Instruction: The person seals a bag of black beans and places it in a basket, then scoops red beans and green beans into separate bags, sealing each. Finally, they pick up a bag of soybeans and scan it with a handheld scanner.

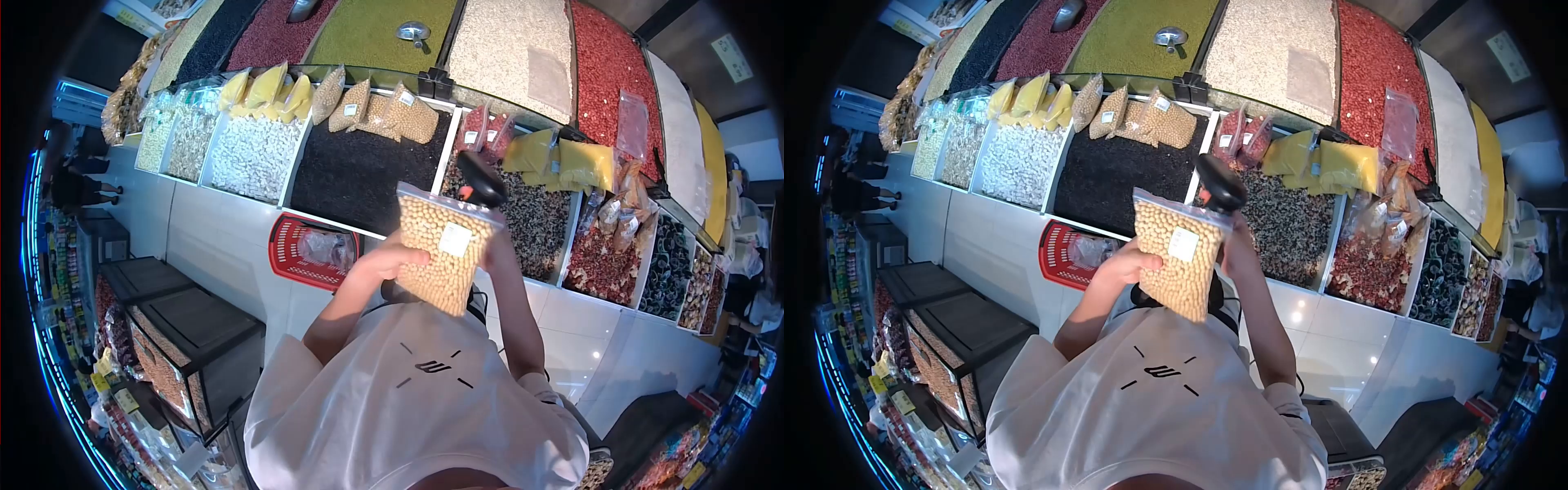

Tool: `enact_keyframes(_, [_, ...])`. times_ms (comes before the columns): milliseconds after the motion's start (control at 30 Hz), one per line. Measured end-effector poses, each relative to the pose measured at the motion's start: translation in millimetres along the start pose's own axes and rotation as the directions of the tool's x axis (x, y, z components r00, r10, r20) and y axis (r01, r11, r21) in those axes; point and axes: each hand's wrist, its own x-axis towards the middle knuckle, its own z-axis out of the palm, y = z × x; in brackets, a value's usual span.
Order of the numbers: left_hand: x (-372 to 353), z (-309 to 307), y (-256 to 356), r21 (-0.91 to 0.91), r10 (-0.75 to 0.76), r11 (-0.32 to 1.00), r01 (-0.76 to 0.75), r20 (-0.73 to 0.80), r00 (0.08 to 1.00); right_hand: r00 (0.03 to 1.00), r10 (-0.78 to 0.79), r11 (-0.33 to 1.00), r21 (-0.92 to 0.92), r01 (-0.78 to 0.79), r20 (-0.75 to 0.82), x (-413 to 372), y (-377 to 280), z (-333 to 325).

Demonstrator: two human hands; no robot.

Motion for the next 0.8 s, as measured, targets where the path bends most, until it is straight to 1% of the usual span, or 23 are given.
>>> enact_keyframes(33, [-3, -1, 1, 0.083, 0.083, 0.994, -0.07, -0.163, 0.983, 0.983, -0.182, 0.978, -0.1, 0.182, 0.006, 1, -5, -4])
enact_keyframes(67, [-2, -1, 6, 0.083, 0.148, 0.987, -0.137, -0.146, 0.978, 0.988, -0.151, 0.982, -0.117, 0.151, 0.014, -16, -34, 17])
enact_keyframes(100, [-2, -6, 8, 0.081, 0.144, 0.988, -0.133, -0.146, 0.979, 0.982, -0.151, 0.988, 0.012, 0.151, 0.113, -19, -40, 9])
enact_keyframes(167, [-1, -16, 11, 0.13, 0.135, 0.987, -0.097, -0.325, 0.936, 0.986, -0.169, 0.962, -0.217, 0.166, 0.001, -37, -62, 12])
enact_keyframes(200, [0, -16, 14, 0.204, 0.187, 0.972, -0.119, -0.362, 0.913, 0.985, -0.172, 0.962, -0.217, 0.166, -0.006, -43, -67, 2])
enact_keyframes(233, [0, -20, 16, 0.203, 0.179, 0.973, -0.111, -0.358, 0.916, 0.995, -0.095, 0.883, -0.461, 0.085, 0.001, -50, -74, -3])
enact_keyframes(267, [0, -25, 18, 0.324, 0.206, 0.943, -0.079, -0.377, 0.903, 1.0, -0.016, 0.74, -0.673, 0.002, -0.015, -56, -77, -6])
enact_keyframes(300, [-1, -28, 21, 0.441, 0.234, 0.897, -0.043, -0.39, 0.891, 0.999, -0.021, 0.743, -0.669, -0.001, -0.025, -64, -75, -6])
enact_keyframes(333, [-1, -22, 29, 0.487, 0.225, 0.874, -0.004, -0.397, 0.89, 0.986, -0.149, 0.6, -0.785, 0.151, 0.075, -73, -78, 9])
enact_keyframes(367, [-1, -22, 33, 0.486, 0.219, 0.874, 0.001, -0.395, 0.892, 0.948, -0.251, 0.419, -0.861, 0.29, 0.197, -79, -82, 18])
enact_keyframes(400, [-2, -24, 36, 0.518, 0.196, 0.855, 0.024, -0.365, 0.91, 0.971, -0.17, 0.414, -0.883, 0.223, 0.166, -83, -84, 18])
enact_keyframes(433, [-2, -25, 39, 0.549, 0.17, 0.834, 0.046, -0.337, 0.926, 0.972, -0.17, 0.416, -0.882, 0.219, 0.161, -86, -87, 20])
enact_keyframes(500, [-3, -25, 45, 0.556, 0.146, 0.828, 0.078, -0.347, 0.926, 0.984, -0.094, 0.413, -0.894, 0.174, 0.148, -90, -92, 24])
enact_keyframes(533, [-3, -27, 48, 0.578, 0.104, 0.808, 0.111, -0.326, 0.94, 0.985, -0.093, 0.416, -0.893, 0.171, 0.145, -91, -91, 24])
enact_keyframes(567, [-3, -26, 50, 0.601, 0.062, 0.786, 0.142, -0.305, 0.95, 0.979, -0.056, 0.398, -0.895, 0.203, 0.198, -90, -92, 24])
enact_keyframes(600, [-3, -23, 52, 0.628, 0.06, 0.764, 0.144, -0.292, 0.954, 0.968, -0.017, 0.381, -0.894, 0.238, 0.25, -88, -92, 24])
enact_keyframes(633, [-2, -24, 52, 0.629, 0.059, 0.763, 0.146, -0.293, 0.954, 0.968, -0.019, 0.382, -0.893, 0.237, 0.25, -87, -92, 24])
enact_keyframes(700, [-1, -24, 53, 0.678, 0.032, 0.715, 0.171, -0.275, 0.961, 0.963, 0.077, 0.296, -0.929, 0.223, 0.256, -85, -90, 25])
enact_keyframes(800, [-1, -23, 53, 0.683, 0.045, 0.713, 0.159, -0.27, 0.962, 0.961, 0.108, 0.289, -0.933, 0.213, 0.253, -82, -88, 23])
